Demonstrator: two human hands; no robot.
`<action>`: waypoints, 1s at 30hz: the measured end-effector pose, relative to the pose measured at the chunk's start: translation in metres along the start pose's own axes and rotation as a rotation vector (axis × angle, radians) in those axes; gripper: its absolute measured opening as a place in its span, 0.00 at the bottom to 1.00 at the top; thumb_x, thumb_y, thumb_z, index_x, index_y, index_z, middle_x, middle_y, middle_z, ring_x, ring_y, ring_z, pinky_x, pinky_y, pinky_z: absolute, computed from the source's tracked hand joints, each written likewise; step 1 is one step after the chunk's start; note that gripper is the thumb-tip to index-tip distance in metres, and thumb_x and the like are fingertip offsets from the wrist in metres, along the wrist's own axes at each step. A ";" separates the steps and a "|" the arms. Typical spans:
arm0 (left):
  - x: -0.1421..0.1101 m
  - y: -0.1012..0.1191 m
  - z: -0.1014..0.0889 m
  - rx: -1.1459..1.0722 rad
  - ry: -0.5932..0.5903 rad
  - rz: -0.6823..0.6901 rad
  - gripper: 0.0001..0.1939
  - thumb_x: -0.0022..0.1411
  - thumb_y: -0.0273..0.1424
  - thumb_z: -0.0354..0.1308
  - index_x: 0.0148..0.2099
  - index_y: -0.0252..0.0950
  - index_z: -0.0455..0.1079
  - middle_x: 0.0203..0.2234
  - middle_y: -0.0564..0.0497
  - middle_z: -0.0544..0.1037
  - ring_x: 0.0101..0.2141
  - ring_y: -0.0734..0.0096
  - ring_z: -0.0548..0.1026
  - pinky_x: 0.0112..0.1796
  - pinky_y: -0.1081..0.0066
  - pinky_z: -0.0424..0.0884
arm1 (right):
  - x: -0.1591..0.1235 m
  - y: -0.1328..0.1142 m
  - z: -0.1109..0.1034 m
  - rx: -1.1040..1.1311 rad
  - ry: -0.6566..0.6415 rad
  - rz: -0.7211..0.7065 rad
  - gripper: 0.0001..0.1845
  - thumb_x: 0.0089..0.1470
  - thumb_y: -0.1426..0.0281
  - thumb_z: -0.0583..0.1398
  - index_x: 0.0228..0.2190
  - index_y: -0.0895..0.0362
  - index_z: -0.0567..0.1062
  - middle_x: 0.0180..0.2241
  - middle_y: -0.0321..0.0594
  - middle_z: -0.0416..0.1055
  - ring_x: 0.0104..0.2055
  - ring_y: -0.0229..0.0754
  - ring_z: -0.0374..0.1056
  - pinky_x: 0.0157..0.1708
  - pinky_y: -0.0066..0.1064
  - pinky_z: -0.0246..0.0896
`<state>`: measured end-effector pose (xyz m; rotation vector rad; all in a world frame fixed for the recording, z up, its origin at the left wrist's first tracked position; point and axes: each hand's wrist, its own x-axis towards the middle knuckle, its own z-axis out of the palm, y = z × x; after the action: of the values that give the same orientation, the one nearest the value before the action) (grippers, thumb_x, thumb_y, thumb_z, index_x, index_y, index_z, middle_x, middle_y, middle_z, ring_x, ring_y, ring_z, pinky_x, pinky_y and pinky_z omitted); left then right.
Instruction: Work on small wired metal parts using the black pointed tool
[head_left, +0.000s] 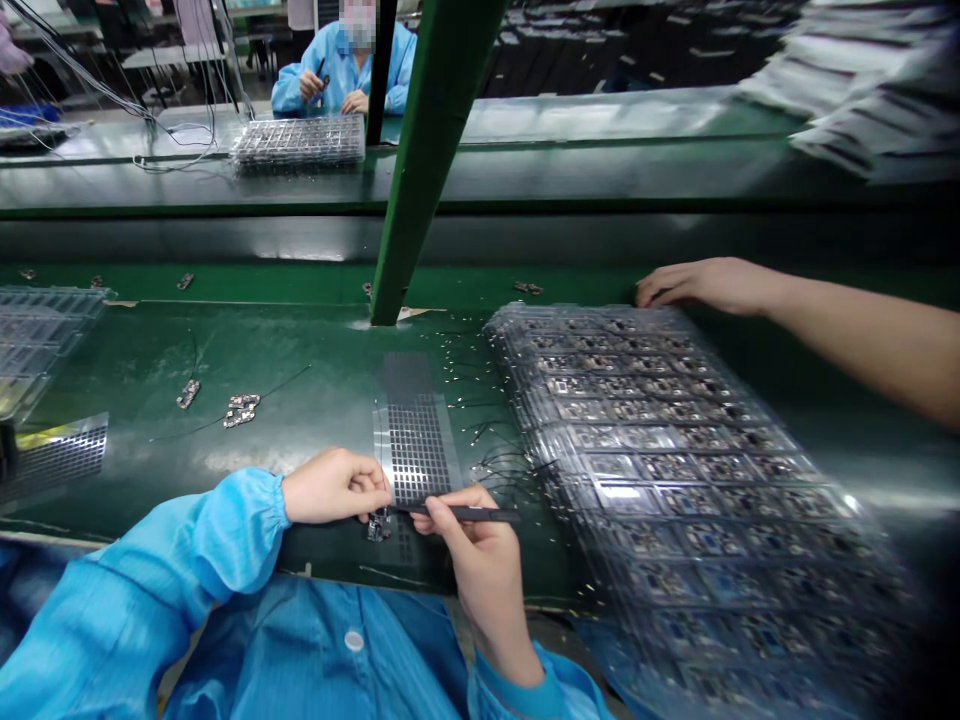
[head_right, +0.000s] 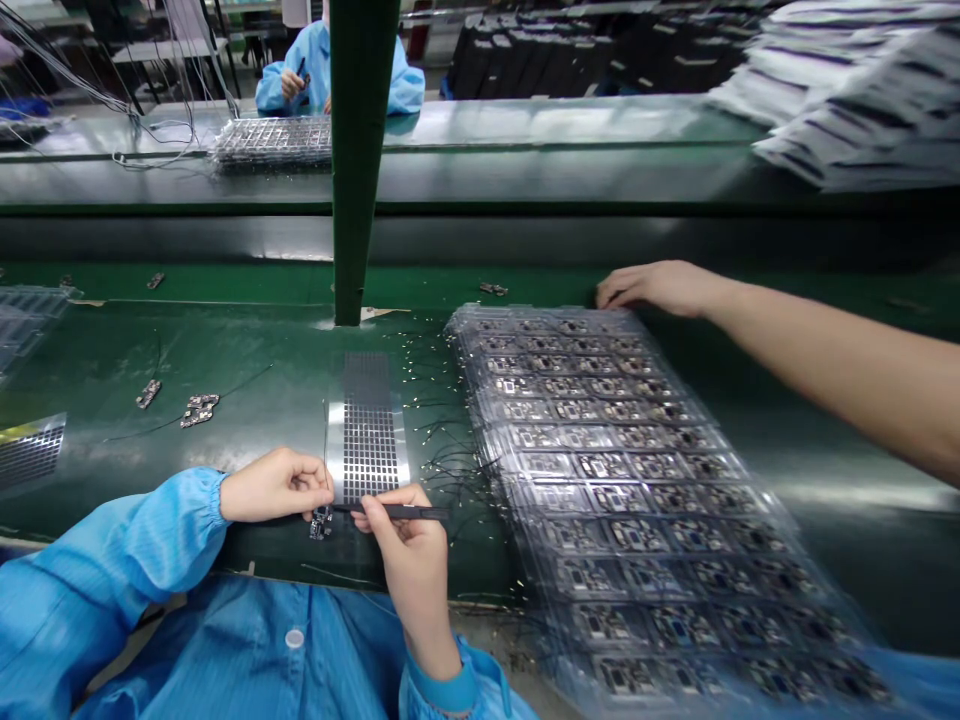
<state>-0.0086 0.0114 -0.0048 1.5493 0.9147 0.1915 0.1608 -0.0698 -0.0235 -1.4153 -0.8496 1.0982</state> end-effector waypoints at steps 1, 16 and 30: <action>0.000 0.000 0.000 0.004 0.003 0.000 0.08 0.56 0.33 0.56 0.31 0.32 0.68 0.19 0.54 0.73 0.22 0.75 0.74 0.27 0.78 0.67 | 0.000 0.000 0.000 0.003 0.001 0.001 0.12 0.46 0.63 0.65 0.23 0.58 0.71 0.20 0.34 0.71 0.23 0.39 0.72 0.26 0.28 0.70; 0.000 0.002 -0.001 0.012 -0.001 -0.011 0.08 0.56 0.32 0.57 0.31 0.32 0.68 0.19 0.55 0.72 0.22 0.76 0.73 0.26 0.78 0.67 | -0.001 -0.003 0.001 0.012 0.018 0.049 0.14 0.44 0.61 0.66 0.23 0.57 0.70 0.20 0.36 0.73 0.23 0.40 0.72 0.27 0.30 0.71; 0.001 0.000 -0.003 -0.080 -0.042 0.002 0.08 0.54 0.32 0.59 0.32 0.31 0.69 0.20 0.54 0.73 0.23 0.76 0.73 0.27 0.77 0.67 | -0.001 -0.001 0.001 0.000 0.018 0.022 0.13 0.45 0.62 0.66 0.23 0.57 0.71 0.20 0.34 0.71 0.23 0.39 0.72 0.27 0.29 0.70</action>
<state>-0.0099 0.0141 -0.0042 1.4747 0.8629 0.1945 0.1593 -0.0706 -0.0220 -1.4352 -0.8235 1.1006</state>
